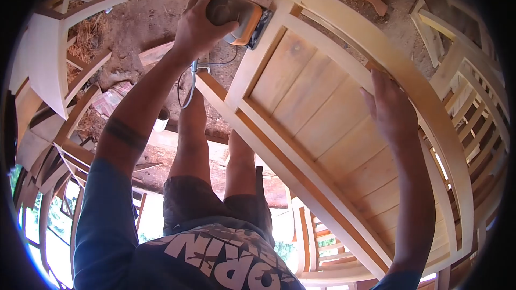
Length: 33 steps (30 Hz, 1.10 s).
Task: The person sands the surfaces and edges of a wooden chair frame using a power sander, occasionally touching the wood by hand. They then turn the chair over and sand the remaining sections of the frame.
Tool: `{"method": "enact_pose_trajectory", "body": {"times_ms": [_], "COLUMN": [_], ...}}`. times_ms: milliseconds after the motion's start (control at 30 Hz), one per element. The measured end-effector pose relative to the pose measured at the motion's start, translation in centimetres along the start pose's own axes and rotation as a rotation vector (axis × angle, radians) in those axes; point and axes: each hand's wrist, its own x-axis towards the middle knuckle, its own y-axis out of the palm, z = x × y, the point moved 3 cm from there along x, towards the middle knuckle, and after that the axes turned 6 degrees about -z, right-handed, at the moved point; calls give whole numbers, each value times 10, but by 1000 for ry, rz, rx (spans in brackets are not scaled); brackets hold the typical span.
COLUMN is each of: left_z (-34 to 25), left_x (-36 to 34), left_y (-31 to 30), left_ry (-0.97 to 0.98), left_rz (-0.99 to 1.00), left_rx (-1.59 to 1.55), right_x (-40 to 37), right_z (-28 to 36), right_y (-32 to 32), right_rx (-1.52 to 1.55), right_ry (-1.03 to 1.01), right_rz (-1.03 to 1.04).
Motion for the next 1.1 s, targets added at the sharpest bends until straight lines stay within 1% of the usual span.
{"method": "enact_pose_trajectory", "body": {"times_ms": [100, 200, 267, 367, 467, 567, 633, 700, 767, 867, 967, 1067, 1100], "left_z": [7, 12, 21, 23, 16, 1, -4, 1, 12, 13, 12, 3, -2], "left_x": [-29, -84, -123, -147, -132, -90, -77, -89, -117, -157, -157, -119, -104], "left_y": [-2, -14, -18, -20, -15, -10, -11, -13, -13, -25, -21, -11, -9], "left_ry": [2, -17, -9, 7, -14, -22, -20, -24, -43, 16, 43, -62, -44], "left_rz": [12, 60, 83, 94, 76, 41, 33, 44, 74, 87, 54, 65, 60], "left_rx": [-53, -108, -73, -47, -25, -24, -37, -38, -55, -15, -13, -19, -9], "right_x": [-1, -1, 0, 0, 0, 0, 0, 1, 0, -2, -1, 0, 0], "right_z": [0, -1, -1, 0, 2, -3, -2, -2, -3, -5, -3, 2, 2], "right_y": [0, 1, 2, 0, -2, 2, 1, 1, 2, 7, 5, -3, -1], "right_rx": [-15, -23, -5, -27, -34, -13, -18, -24, -30, 15, -12, -49, -33], "right_ry": [-6, -6, -6, -3, -15, 9, -19, -37, -37, -20, -9, -39, -32], "right_rz": [-7, 7, 6, 34, 11, 37, 9, -17, -32, -18, 10, -26, -19]}}
